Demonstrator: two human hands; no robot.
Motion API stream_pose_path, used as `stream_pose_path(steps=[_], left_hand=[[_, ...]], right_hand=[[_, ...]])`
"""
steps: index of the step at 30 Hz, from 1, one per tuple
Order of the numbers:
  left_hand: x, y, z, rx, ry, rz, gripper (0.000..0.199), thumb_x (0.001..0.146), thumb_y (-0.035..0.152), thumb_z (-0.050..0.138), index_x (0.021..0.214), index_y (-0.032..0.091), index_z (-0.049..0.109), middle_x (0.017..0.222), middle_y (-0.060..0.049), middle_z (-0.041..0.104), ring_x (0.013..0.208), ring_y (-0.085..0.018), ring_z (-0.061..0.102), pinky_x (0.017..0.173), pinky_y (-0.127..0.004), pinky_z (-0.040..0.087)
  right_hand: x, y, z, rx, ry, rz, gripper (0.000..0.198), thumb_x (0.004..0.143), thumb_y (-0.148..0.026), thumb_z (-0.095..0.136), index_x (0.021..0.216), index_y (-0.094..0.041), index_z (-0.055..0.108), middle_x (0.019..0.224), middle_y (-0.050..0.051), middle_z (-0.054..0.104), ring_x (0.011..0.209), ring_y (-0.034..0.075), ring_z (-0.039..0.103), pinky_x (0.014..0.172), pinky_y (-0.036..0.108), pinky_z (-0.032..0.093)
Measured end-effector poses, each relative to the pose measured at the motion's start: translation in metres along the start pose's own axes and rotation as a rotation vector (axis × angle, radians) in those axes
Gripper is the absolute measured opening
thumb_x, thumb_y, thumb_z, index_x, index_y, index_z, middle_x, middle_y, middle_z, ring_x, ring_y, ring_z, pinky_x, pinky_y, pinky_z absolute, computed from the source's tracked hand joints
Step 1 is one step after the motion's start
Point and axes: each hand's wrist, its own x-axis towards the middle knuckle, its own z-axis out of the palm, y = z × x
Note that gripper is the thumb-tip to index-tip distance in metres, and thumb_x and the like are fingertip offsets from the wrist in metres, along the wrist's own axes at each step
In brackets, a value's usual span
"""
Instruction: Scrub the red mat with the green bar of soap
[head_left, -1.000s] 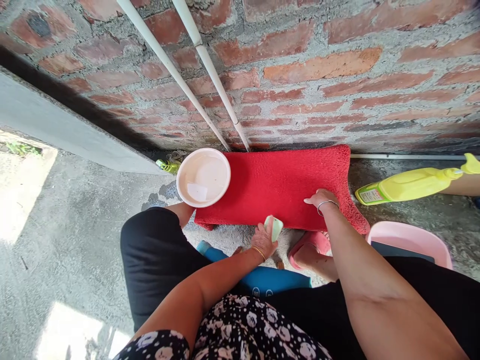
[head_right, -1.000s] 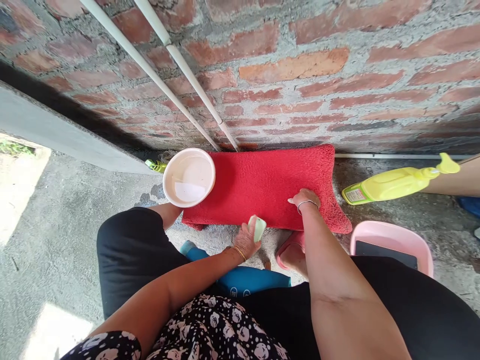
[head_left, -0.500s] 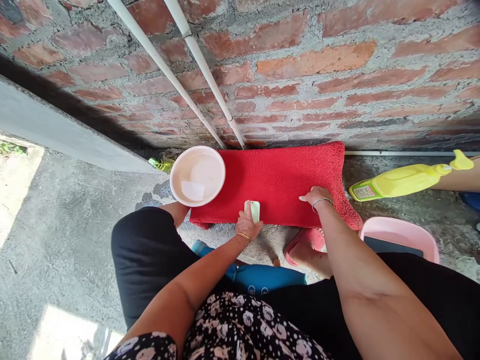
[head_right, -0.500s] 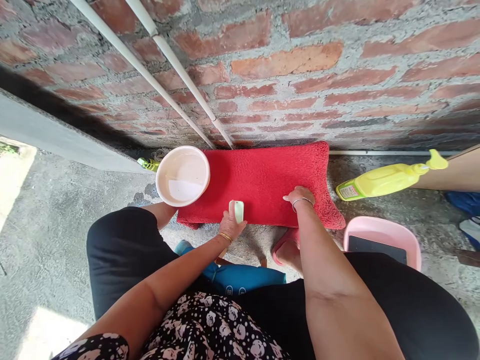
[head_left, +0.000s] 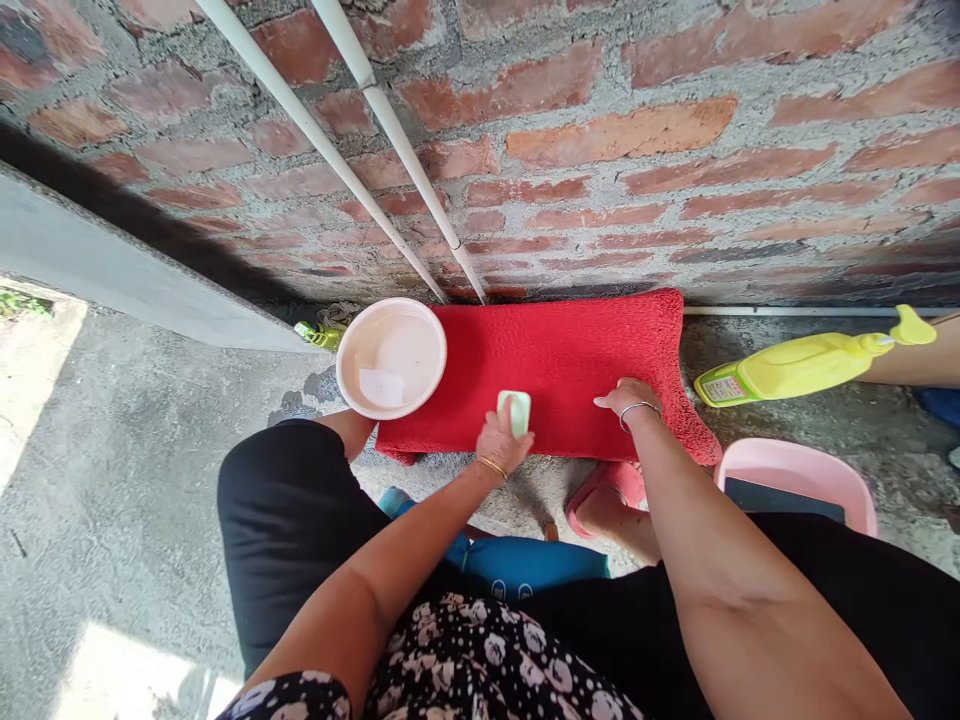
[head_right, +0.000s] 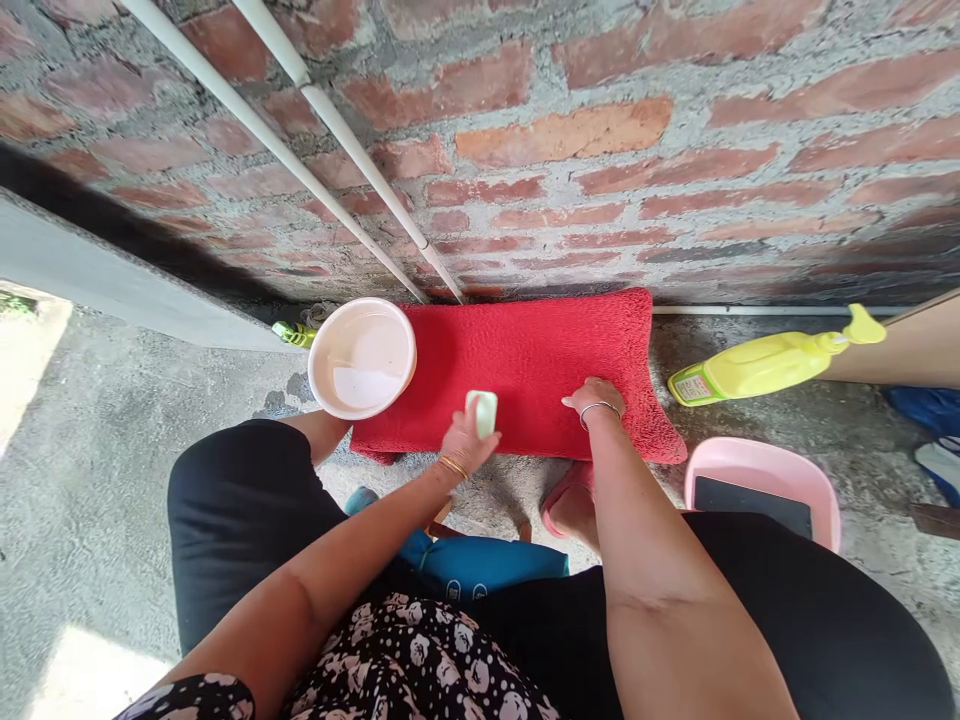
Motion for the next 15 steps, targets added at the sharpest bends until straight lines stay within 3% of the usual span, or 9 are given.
stream_pose_path(steps=[2,5,8,12,15], left_hand=[[0.023,-0.012,-0.016,0.001,0.06,-0.114,0.086,0.084,0.057,0.054,0.155,0.027,0.015,0.115,-0.011,0.054,0.095,-0.023,0.063,0.077,-0.031,0.047],[0.032,-0.005,-0.016,0.03,0.026,-0.122,0.085,0.084,0.056,0.053,0.154,0.023,0.018,0.12,-0.014,0.052,0.099,-0.026,0.062,0.08,-0.033,0.046],[0.009,0.023,0.007,0.104,-0.07,0.03,0.088,0.082,0.055,0.054,0.155,0.024,0.016,0.127,-0.015,0.049,0.105,-0.028,0.059,0.082,-0.035,0.046],[-0.025,0.052,0.033,0.084,-0.221,0.317,0.088,0.078,0.057,0.059,0.153,0.035,0.021,0.127,-0.01,0.05,0.105,-0.026,0.058,0.086,-0.034,0.046],[-0.016,0.048,0.023,0.029,-0.17,0.277,0.084,0.079,0.059,0.057,0.152,0.036,0.024,0.124,-0.009,0.05,0.103,-0.025,0.059,0.085,-0.033,0.047]], right_hand=[[0.0,0.0,0.0,0.0,-0.009,-0.003,0.058,0.08,-0.047,0.069,0.124,-0.012,0.059,0.125,0.02,0.06,0.119,0.031,0.057,0.095,0.042,0.049],[0.0,0.0,0.0,-0.004,-0.003,0.003,0.058,0.08,-0.048,0.069,0.124,-0.012,0.059,0.125,0.02,0.06,0.118,0.031,0.057,0.095,0.041,0.049],[0.001,0.0,0.002,-0.016,0.026,0.001,0.057,0.079,-0.049,0.07,0.121,-0.011,0.062,0.121,0.02,0.062,0.115,0.031,0.059,0.093,0.041,0.049],[0.002,0.0,0.004,-0.016,0.049,0.015,0.058,0.076,-0.05,0.071,0.12,-0.012,0.063,0.119,0.019,0.064,0.111,0.031,0.062,0.089,0.041,0.051],[0.002,0.0,0.005,-0.018,0.05,0.022,0.058,0.077,-0.05,0.071,0.12,-0.012,0.063,0.119,0.02,0.063,0.111,0.031,0.062,0.088,0.041,0.051]])
